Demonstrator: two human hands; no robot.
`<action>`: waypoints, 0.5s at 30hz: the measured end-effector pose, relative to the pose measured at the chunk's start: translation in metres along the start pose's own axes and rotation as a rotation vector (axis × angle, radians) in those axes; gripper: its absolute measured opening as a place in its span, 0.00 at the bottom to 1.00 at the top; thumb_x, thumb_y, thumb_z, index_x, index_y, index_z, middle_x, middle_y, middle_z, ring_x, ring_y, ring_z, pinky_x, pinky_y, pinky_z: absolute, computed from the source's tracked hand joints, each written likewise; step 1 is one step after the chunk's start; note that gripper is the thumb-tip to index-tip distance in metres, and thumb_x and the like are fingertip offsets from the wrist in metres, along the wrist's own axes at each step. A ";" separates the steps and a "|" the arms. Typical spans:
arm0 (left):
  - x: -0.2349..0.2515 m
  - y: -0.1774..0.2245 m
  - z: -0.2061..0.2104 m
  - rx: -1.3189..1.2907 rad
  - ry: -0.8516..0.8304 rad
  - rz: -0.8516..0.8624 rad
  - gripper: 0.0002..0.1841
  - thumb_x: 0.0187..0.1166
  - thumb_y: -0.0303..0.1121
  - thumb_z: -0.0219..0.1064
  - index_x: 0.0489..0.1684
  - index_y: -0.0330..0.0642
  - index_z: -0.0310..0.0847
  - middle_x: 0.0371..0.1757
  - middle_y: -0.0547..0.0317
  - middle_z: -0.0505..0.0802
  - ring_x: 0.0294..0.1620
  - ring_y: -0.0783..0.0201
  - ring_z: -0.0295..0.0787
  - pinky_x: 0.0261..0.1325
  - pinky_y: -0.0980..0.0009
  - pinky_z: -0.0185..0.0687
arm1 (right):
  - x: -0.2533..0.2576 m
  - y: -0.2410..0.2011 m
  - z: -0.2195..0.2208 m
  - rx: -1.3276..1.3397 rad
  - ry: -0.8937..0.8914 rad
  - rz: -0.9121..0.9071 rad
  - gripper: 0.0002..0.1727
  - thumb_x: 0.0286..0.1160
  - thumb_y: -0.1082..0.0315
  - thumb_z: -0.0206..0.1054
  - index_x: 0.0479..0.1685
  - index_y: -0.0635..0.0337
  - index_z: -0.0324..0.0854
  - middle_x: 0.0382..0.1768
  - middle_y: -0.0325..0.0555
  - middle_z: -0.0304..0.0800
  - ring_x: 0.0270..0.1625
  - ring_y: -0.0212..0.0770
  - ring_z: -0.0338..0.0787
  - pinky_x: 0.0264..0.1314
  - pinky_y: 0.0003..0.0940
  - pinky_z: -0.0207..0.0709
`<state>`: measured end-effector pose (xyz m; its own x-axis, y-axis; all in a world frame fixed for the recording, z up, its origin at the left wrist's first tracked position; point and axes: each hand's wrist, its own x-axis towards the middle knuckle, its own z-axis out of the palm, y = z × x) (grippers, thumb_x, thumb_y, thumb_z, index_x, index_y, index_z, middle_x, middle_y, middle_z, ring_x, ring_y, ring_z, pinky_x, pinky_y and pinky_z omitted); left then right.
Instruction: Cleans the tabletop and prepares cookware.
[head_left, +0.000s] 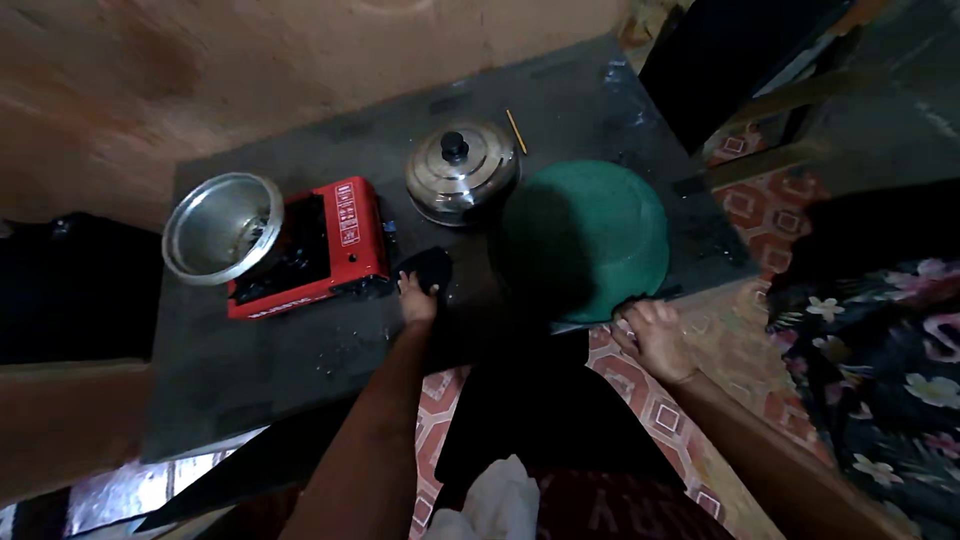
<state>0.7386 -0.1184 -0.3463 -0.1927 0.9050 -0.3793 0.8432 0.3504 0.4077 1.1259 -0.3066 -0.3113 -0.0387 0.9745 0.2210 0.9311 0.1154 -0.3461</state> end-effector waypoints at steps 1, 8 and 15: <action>0.004 0.009 0.004 -0.015 0.018 -0.005 0.35 0.87 0.38 0.64 0.89 0.30 0.56 0.94 0.32 0.51 0.94 0.35 0.46 0.91 0.44 0.51 | 0.002 0.000 -0.016 0.000 0.037 0.002 0.17 0.79 0.58 0.64 0.43 0.64 0.88 0.48 0.62 0.91 0.58 0.69 0.89 0.60 0.65 0.79; 0.008 0.076 0.025 -0.206 -0.105 0.207 0.32 0.88 0.36 0.62 0.87 0.28 0.59 0.87 0.26 0.66 0.86 0.31 0.63 0.85 0.39 0.61 | 0.041 0.008 -0.093 0.056 0.096 0.072 0.18 0.86 0.65 0.60 0.54 0.77 0.81 0.53 0.70 0.86 0.55 0.65 0.90 0.61 0.59 0.84; -0.006 0.084 0.015 -0.462 -0.111 0.199 0.30 0.90 0.36 0.60 0.87 0.31 0.57 0.81 0.29 0.75 0.81 0.38 0.72 0.83 0.44 0.66 | 0.065 0.001 -0.103 0.230 0.145 0.314 0.13 0.76 0.70 0.68 0.46 0.74 0.77 0.43 0.65 0.83 0.41 0.57 0.87 0.44 0.57 0.82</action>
<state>0.8186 -0.0977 -0.3225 0.0243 0.9427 -0.3327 0.5436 0.2668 0.7958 1.1621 -0.2630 -0.2031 0.3011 0.9338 0.1931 0.7834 -0.1268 -0.6084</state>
